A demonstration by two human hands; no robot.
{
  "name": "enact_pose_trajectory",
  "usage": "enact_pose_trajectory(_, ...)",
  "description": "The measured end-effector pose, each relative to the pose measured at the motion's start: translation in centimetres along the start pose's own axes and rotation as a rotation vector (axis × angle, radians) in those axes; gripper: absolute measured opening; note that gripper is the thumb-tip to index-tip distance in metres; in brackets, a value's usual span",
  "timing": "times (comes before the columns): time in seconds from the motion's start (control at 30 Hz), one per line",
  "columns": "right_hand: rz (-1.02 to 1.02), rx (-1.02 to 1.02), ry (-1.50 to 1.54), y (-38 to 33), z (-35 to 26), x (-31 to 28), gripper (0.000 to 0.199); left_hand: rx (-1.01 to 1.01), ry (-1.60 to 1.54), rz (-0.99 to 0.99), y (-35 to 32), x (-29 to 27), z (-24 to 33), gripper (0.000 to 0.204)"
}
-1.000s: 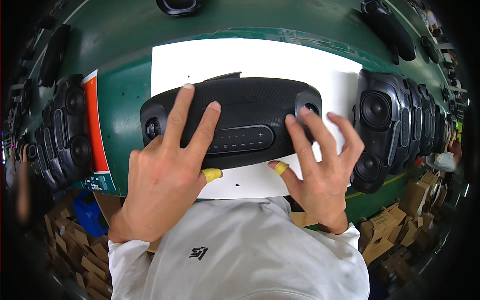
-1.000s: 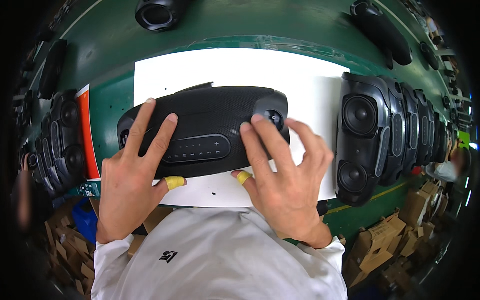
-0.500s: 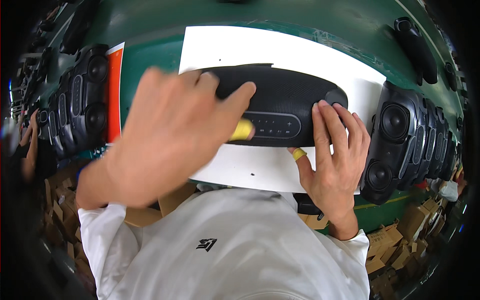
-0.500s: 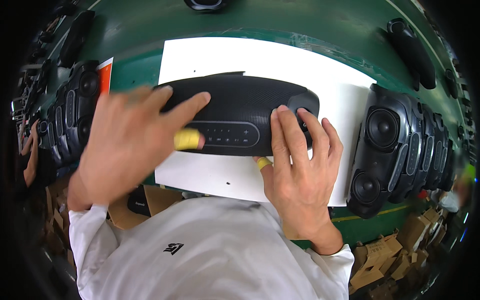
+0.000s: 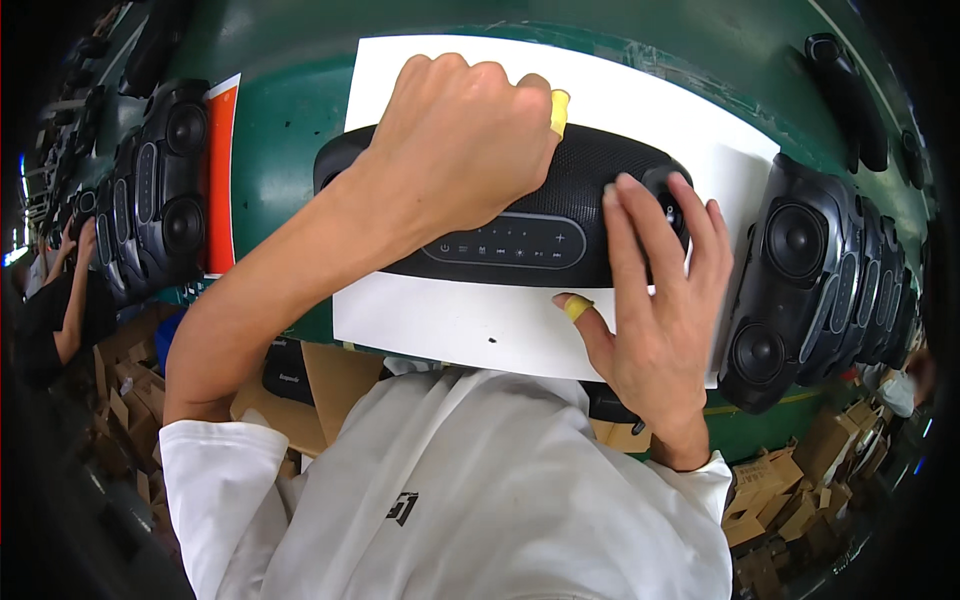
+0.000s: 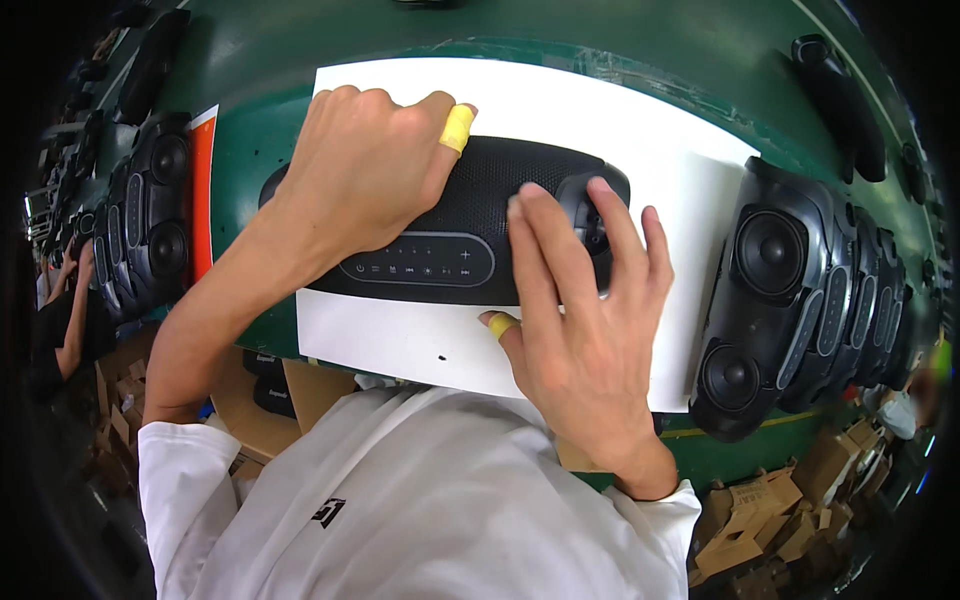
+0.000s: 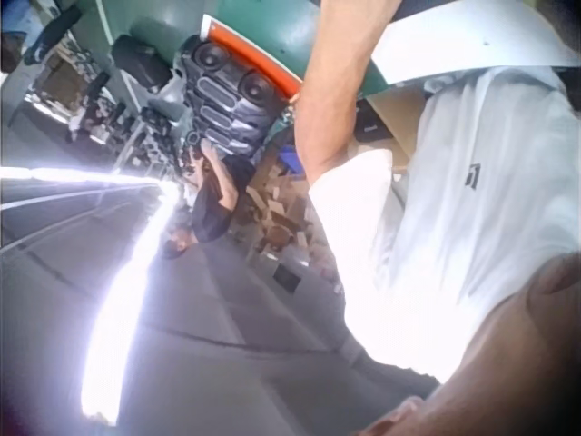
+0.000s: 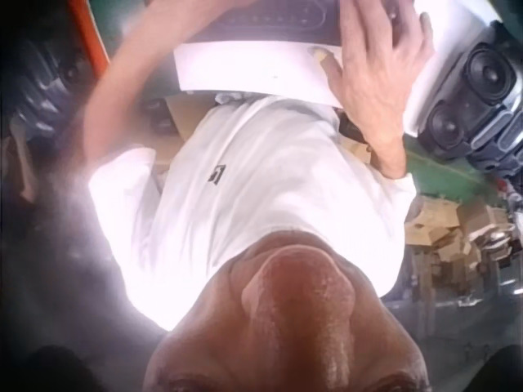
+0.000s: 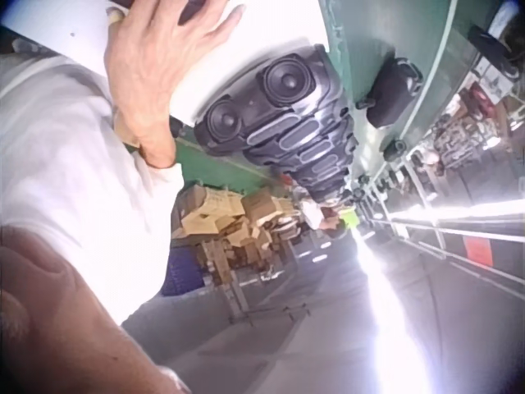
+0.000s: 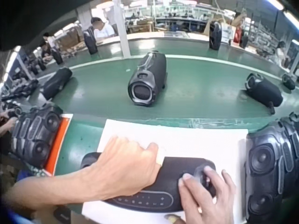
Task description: Manually assemble and check the casing and components of large portable bluetooth speakers on a production line.
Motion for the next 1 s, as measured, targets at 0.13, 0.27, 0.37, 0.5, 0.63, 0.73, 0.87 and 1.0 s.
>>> enact_pose_trajectory(0.13, 0.032, -0.008, 0.026, 0.0, -0.4, 0.6, 0.082, -0.043, 0.014, 0.002, -0.4, -0.5, -0.5, 0.023)
enact_pose_trajectory(0.27, 0.021, 0.015, 0.002, 0.1, -0.7, 0.1, 0.084, -0.151, -0.419, -0.21, -0.7, -0.3, -4.8, 0.033)
enact_pose_trajectory(0.37, 0.0, 0.05, -0.067, 0.0, -0.3, 0.1, 0.081, -0.233, -0.803, -0.543, -4.7, -1.0, -7.9, 0.055)
enact_pose_trajectory(0.5, 0.009, 0.027, -0.093, 0.1, -1.0, 0.5, 0.071, -0.394, -1.045, -0.413, -8.6, -1.0, -8.4, 0.079)
enact_pose_trajectory(0.63, 0.039, 0.031, -0.093, -0.2, -1.0, 0.8, 0.071, -0.398, -1.001, -0.382, -8.6, -0.5, -8.5, 0.078)
enact_pose_trajectory(0.73, 0.028, 0.044, -0.076, -0.2, -0.9, 1.0, 0.075, -0.388, -0.982, -0.383, -8.6, -1.0, -8.5, 0.074)
enact_pose_trajectory(0.87, 0.017, 0.064, -0.048, -0.2, -0.5, 0.8, 0.075, -0.31, -0.811, -0.348, -7.0, -3.0, -7.1, 0.059)
enact_pose_trajectory(1.0, 0.031, 0.075, -0.022, -0.2, -0.2, 0.7, 0.074, -0.195, -0.195, -0.112, -4.8, -4.0, -2.3, 0.041)
Point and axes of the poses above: each hand's wrist, its own y-axis towards the middle knuckle, its own x-axis out of the palm, z = x × y, the point moved 8 cm from there along y, towards the middle knuckle, and after that the axes turned 3 degrees about -z, right-handed, at the moved point
